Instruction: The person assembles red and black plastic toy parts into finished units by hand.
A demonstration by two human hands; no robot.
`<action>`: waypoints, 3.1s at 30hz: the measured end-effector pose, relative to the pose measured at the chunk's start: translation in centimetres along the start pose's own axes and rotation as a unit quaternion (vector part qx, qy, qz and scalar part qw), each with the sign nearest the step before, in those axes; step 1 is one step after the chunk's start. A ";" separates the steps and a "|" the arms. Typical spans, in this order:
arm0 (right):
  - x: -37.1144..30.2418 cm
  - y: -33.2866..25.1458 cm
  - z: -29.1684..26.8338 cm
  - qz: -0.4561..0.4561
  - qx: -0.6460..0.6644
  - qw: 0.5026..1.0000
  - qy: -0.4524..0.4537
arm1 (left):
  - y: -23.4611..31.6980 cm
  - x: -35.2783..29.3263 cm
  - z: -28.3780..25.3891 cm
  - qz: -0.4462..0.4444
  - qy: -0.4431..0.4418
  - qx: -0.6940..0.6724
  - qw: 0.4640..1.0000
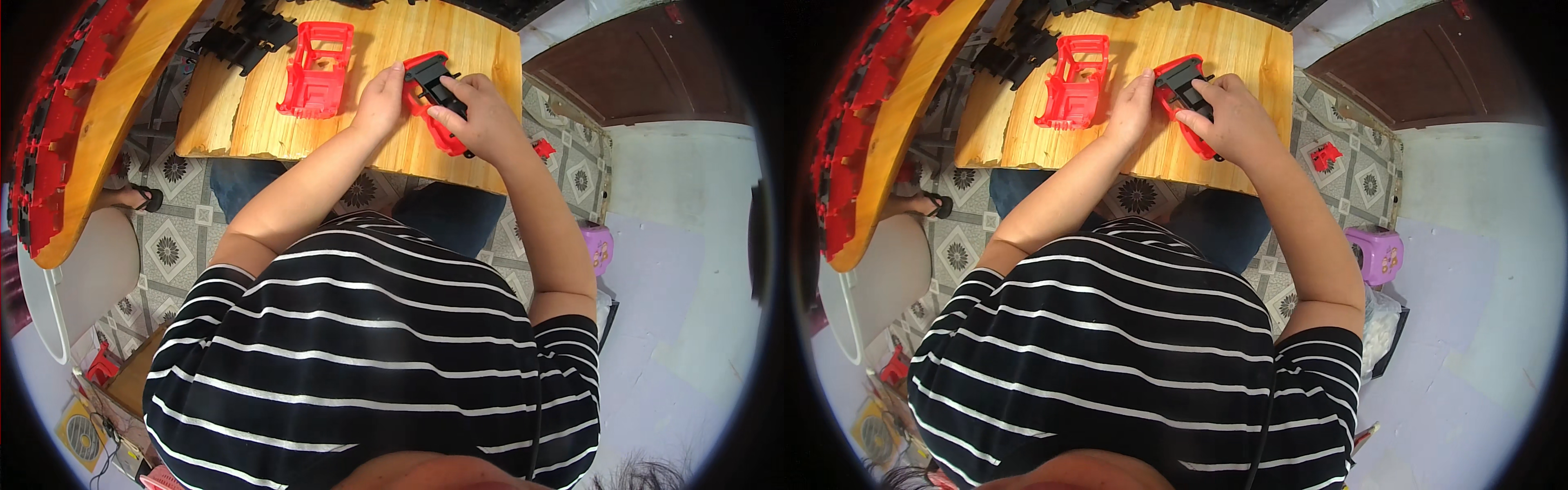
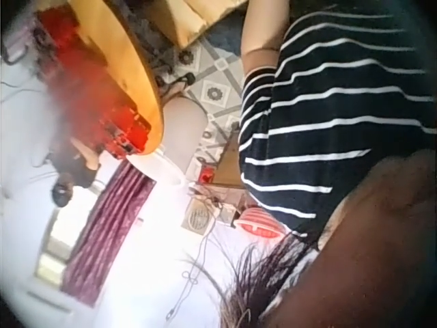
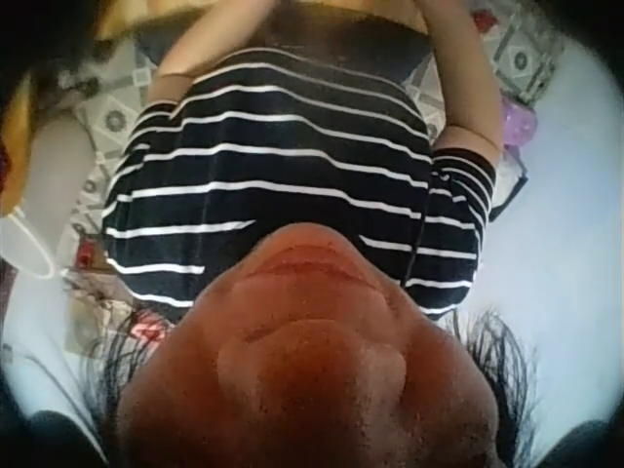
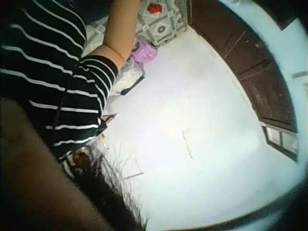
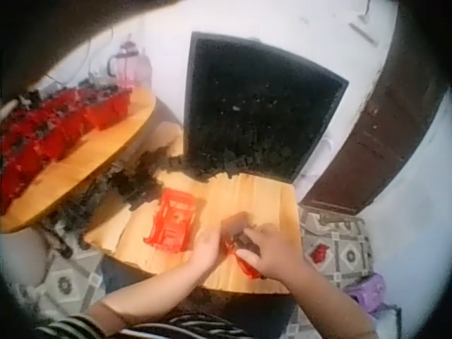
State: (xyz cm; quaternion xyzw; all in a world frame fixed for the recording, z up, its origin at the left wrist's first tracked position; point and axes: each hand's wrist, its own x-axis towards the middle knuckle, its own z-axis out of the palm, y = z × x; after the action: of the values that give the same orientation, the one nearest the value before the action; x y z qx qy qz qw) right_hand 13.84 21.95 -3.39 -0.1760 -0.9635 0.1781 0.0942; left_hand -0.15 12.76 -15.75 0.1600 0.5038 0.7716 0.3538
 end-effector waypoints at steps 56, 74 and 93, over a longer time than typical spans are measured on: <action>-6.6 6.3 6.4 0.148 0.698 0.700 0.022 | 6.7 -0.8 0.7 -0.212 -0.065 0.210 0.952; -7.3 7.8 6.5 0.112 0.811 0.571 0.060 | 4.3 -3.1 2.3 -0.131 0.023 0.031 0.991; -6.0 4.5 6.9 0.258 0.692 0.652 0.171 | 3.6 -3.1 2.1 -0.127 0.023 0.000 0.992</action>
State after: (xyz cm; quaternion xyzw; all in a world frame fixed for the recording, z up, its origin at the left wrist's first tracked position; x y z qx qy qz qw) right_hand 19.09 21.54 -12.13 -0.3284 -0.4440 0.7771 0.3020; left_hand 1.89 11.07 -11.27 0.0766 0.5286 0.7235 0.4373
